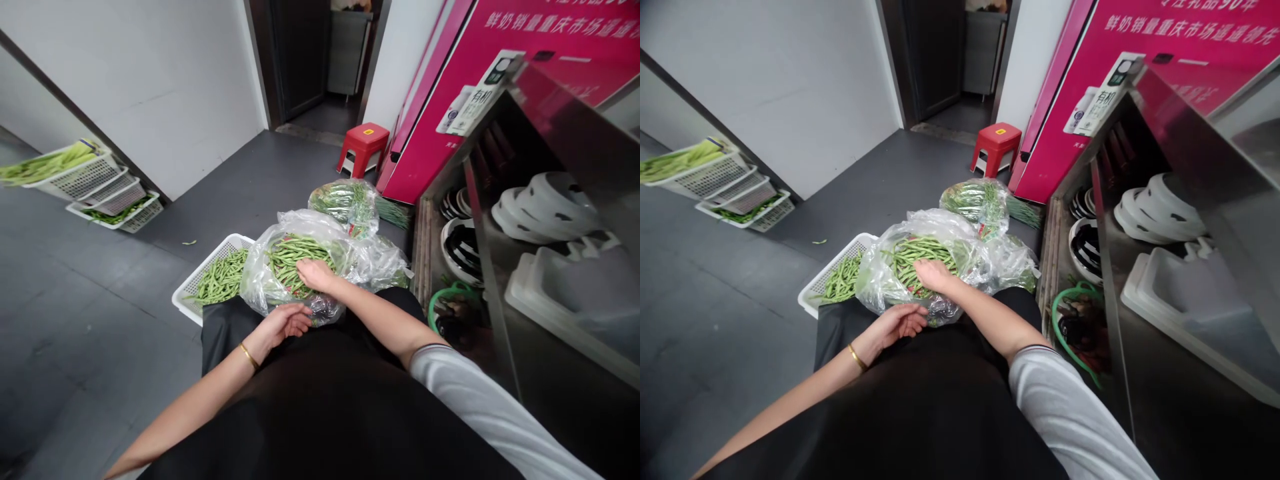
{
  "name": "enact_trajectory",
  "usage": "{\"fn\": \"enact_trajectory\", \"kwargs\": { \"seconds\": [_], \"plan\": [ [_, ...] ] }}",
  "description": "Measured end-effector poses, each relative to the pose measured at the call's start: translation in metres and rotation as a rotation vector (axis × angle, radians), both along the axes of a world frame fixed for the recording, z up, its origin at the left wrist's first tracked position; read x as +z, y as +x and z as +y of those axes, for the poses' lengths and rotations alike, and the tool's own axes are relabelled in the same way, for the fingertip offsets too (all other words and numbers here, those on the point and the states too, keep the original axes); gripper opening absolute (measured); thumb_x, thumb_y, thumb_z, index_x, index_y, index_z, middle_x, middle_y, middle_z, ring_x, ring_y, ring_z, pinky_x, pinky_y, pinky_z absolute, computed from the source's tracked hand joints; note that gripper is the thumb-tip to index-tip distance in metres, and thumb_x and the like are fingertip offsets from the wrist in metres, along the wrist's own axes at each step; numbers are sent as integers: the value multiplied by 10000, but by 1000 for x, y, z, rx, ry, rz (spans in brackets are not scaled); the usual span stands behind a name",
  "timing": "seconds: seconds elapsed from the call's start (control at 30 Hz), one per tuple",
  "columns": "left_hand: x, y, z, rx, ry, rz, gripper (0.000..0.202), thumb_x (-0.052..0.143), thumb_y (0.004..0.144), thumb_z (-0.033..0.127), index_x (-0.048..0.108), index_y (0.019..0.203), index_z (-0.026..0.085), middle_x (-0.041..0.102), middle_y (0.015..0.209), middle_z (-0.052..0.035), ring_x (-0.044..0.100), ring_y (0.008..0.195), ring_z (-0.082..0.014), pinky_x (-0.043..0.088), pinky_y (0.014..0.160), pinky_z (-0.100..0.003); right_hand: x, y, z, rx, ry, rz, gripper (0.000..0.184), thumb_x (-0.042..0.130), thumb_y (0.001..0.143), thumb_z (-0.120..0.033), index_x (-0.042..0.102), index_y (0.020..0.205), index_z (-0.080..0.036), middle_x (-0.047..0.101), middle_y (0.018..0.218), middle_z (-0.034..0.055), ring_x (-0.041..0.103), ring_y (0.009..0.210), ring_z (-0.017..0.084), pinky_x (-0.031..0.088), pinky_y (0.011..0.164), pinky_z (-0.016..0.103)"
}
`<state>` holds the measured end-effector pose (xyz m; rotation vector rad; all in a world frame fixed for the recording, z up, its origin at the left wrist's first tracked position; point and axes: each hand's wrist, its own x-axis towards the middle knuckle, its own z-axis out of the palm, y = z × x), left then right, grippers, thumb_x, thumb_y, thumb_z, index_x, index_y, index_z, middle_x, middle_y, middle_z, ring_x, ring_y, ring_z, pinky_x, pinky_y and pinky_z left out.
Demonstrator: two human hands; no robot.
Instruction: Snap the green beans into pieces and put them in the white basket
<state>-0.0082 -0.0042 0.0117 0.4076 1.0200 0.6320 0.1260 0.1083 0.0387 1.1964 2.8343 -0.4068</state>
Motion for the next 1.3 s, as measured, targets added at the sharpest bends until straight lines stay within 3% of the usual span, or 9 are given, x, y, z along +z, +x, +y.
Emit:
{"fn": "enact_trajectory", "kwargs": {
  "seconds": [0.13,0.23,0.4,0.53,0.6,0.73,0.83,1.03,1.3],
  "plan": [
    [2,3,20,82,13,-206,428,542,825,480,661,914,79,697,769,-147,658,641,-192,475,516,-248,14,33,-37,-154,40,552,232,377,910,-284,551,953,-137,629,873,93,589,795,170,447,758,281],
    [7,21,34,226,97,-273,311,575,831,399,648,873,100,686,735,-108,649,652,-172,488,548,-243,8,53,-69,-319,-21,766,209,418,899,-333,540,893,-163,630,763,59,584,669,144,450,667,251],
    [21,42,40,399,160,-126,122,704,730,220,642,772,124,631,617,-19,593,566,-100,461,522,-182,-6,71,-93,-389,-92,507,191,407,897,-270,558,909,-152,647,771,80,602,690,168,434,672,262],
    [35,33,33,304,405,39,179,740,669,268,679,753,123,632,625,-21,551,528,-89,441,512,-185,-7,87,-96,-175,-358,50,102,520,787,-161,617,815,-143,652,751,80,597,695,180,405,620,250],
    [40,24,26,180,449,91,188,731,666,266,700,788,126,640,626,-29,530,502,-89,424,500,-193,-3,95,-90,-99,-517,54,37,598,733,-181,618,744,-151,635,701,45,577,655,155,391,586,232],
    [43,15,11,-33,418,127,227,696,680,240,722,878,132,627,568,-31,529,501,-109,386,484,-199,14,93,-65,-329,-799,653,248,544,806,-402,571,808,-156,576,615,-16,498,480,86,369,466,201],
    [41,16,5,-89,420,125,204,695,678,240,728,844,125,640,595,-46,547,537,-123,407,521,-211,23,74,-50,-479,-963,1075,336,564,779,-486,491,709,-166,512,506,-57,415,367,53,347,387,183],
    [32,19,5,0,316,-57,191,678,728,312,677,727,121,646,733,-65,579,614,-139,487,613,-259,16,51,-51,-557,-1046,1223,340,692,658,-437,507,695,-155,584,524,-41,505,387,73,421,379,186],
    [28,20,2,-73,253,-131,265,624,753,340,657,880,110,601,631,-50,518,471,-124,393,402,-225,1,64,-45,-728,-960,1245,275,626,694,-407,482,713,-174,549,530,-43,477,396,75,398,379,195]
  ]
}}
